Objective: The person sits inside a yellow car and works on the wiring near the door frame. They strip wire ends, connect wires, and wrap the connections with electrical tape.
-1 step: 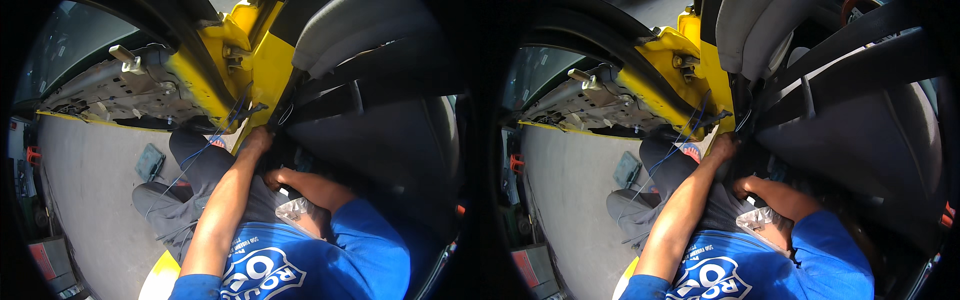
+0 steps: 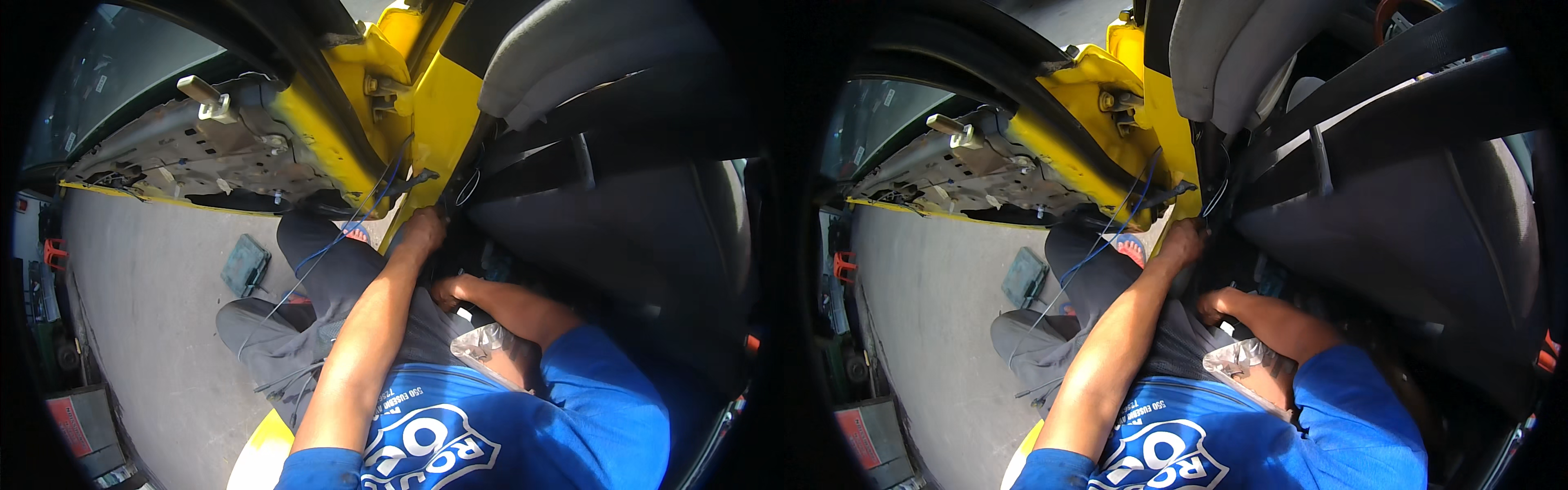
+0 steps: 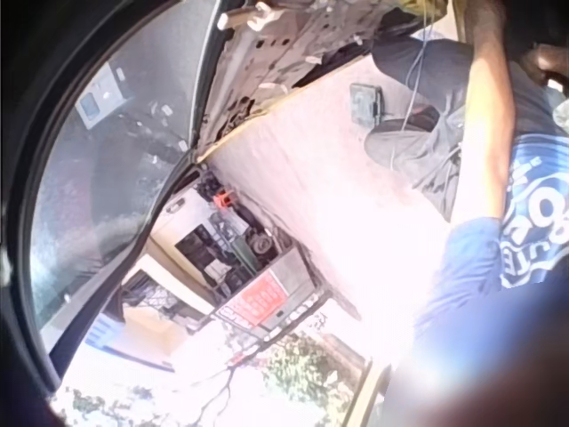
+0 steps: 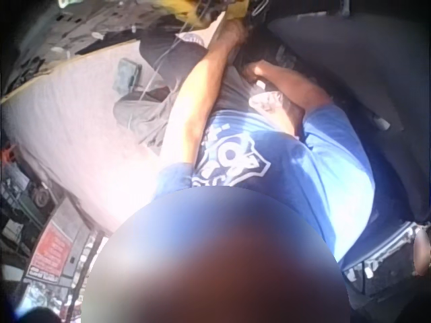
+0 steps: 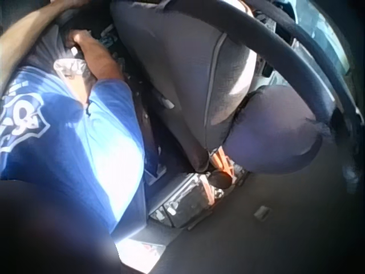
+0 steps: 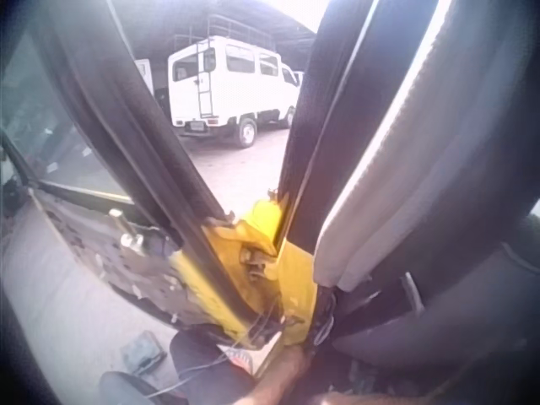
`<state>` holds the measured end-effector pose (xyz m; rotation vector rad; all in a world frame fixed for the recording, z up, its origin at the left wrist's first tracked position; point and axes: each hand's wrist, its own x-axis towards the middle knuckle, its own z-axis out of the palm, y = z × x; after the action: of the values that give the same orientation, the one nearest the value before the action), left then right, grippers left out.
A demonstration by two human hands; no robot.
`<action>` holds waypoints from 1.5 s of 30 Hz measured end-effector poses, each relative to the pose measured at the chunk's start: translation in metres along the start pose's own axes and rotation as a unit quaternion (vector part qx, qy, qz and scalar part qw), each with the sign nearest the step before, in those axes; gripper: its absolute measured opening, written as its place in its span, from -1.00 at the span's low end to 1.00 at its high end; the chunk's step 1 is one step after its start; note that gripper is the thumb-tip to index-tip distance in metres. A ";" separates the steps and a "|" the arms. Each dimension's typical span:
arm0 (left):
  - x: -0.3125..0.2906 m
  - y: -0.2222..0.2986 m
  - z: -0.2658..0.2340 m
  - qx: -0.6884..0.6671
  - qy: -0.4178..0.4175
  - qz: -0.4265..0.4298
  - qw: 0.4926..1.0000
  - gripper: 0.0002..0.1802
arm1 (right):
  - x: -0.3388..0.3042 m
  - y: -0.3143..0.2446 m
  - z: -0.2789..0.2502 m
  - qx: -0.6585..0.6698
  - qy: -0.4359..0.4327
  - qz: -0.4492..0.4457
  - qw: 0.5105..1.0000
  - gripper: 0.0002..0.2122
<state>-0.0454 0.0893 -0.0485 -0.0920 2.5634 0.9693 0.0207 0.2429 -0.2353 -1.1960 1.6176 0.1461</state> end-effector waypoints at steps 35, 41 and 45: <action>-0.003 -0.045 -0.002 0.106 -0.137 -0.036 0.984 -0.65 | -0.294 -0.131 -0.199 0.219 0.791 0.187 0.540 -0.89; -0.024 -0.019 -0.028 0.097 -0.127 -0.075 0.984 -0.60 | -0.300 -0.141 -0.211 0.242 0.767 0.255 0.536 -0.83; -0.029 -0.020 -0.032 0.178 -0.244 -0.060 0.951 -0.57 | -0.288 -0.136 -0.213 0.094 0.804 0.271 0.521 -0.77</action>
<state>-0.0259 0.0511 -0.0281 0.0842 2.1948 0.4032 -0.0395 0.2220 0.1431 -0.2858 3.4432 -1.0805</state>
